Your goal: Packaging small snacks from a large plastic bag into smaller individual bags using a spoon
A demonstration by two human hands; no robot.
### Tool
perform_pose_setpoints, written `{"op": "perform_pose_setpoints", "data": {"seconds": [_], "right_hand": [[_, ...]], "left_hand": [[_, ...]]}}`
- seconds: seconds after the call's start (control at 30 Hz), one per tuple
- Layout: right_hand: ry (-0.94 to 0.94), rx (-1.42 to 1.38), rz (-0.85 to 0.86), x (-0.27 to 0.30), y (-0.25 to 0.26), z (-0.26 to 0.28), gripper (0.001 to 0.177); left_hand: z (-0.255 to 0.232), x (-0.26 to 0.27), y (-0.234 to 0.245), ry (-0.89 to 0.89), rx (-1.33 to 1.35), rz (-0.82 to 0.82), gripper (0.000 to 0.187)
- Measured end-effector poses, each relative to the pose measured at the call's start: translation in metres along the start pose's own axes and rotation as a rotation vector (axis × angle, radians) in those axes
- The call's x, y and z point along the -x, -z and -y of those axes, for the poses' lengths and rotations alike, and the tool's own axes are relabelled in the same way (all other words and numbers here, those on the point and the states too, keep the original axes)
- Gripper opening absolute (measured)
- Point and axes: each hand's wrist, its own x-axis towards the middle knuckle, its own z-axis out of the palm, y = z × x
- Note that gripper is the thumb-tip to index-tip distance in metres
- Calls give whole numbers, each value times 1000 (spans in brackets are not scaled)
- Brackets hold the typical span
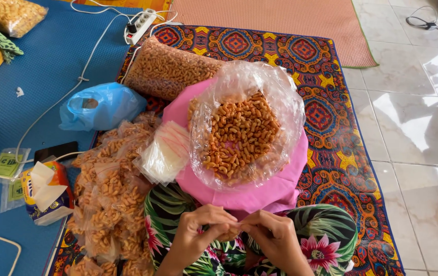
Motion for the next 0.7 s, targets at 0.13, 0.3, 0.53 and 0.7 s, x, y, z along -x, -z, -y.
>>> {"op": "perform_pose_setpoints", "data": {"seconds": [0.13,0.3,0.53,0.7], "right_hand": [[42,-35,21,-9,-11,-2,5],[-223,-78,101,-17,-29,-34,10],[-223,-116,240,-11,-17,-36,23],[-169,-149,186,-8,-16,-36,25]], "left_hand": [[-21,10,19,-48,-269,64,20],[6,39,71,37,-338,-202,27],[-1,81,149,-15,-1333,-1083,18],[45,39,214,-350,-1570,-1333,24]]}}
